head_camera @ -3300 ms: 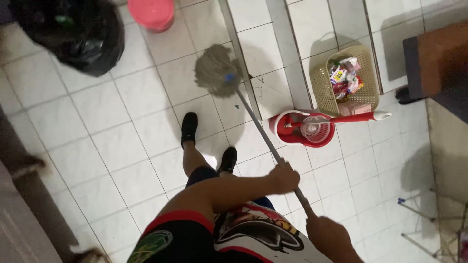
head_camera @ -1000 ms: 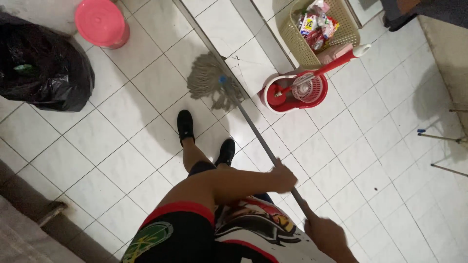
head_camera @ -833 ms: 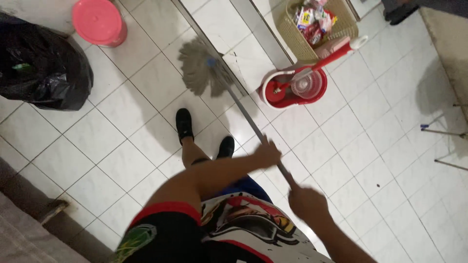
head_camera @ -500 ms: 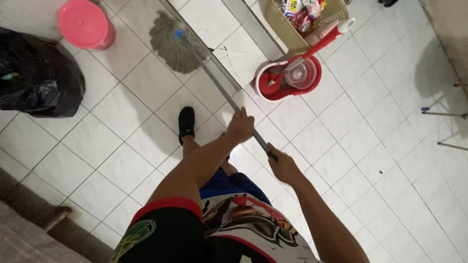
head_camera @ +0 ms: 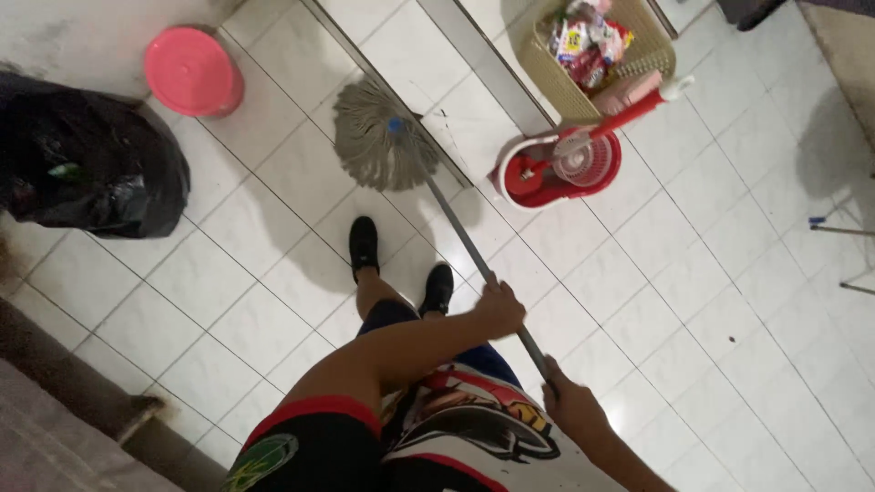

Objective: The person mops a white tiled floor using a string mop. They move the mop back and forth across the floor, navigating around a red bucket, a black trash bag, and a low table with items on it.

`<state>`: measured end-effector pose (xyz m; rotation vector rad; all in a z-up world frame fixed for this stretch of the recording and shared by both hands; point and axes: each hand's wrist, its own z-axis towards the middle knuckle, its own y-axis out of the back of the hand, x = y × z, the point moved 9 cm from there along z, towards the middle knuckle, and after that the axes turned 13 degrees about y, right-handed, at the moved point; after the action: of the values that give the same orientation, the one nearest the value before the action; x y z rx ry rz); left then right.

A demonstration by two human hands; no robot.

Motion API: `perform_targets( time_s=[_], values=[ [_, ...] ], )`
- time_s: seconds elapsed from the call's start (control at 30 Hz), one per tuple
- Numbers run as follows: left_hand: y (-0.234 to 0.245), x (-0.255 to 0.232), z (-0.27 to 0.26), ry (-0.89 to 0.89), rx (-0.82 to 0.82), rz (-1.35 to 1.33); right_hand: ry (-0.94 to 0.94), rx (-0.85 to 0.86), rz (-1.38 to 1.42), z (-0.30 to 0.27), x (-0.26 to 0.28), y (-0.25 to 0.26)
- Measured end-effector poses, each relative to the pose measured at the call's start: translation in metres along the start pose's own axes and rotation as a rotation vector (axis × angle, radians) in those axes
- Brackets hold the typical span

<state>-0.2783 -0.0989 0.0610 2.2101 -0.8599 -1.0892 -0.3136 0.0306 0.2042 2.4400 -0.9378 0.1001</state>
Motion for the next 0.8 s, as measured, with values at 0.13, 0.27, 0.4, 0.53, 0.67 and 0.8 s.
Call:
perform_targets(
  time_s=[0.13,0.27,0.4,0.53,0.67,0.8],
  values=[
    [0.014,0.117,0.039,0.015,-0.286,-0.019,0.078,-0.078,-0.010,0.062,0.101,0.060],
    [0.091,0.264,0.032,0.332,-0.097,0.064,0.153,-0.147,0.117,0.153,0.201,0.107],
    [0.142,0.346,0.002,0.490,-0.175,-0.021,0.235,-0.183,0.154,0.208,0.266,0.128],
    [0.054,0.308,0.062,0.391,-0.146,0.085,0.110,-0.143,0.193,0.150,0.251,0.134],
    [0.059,0.164,0.004,0.130,-0.426,-0.053,-0.213,-0.018,0.088,0.035,0.208,0.118],
    [0.099,0.096,-0.074,-0.009,0.305,-0.169,-0.387,0.019,0.086,-0.024,0.143,0.054]
  ],
)
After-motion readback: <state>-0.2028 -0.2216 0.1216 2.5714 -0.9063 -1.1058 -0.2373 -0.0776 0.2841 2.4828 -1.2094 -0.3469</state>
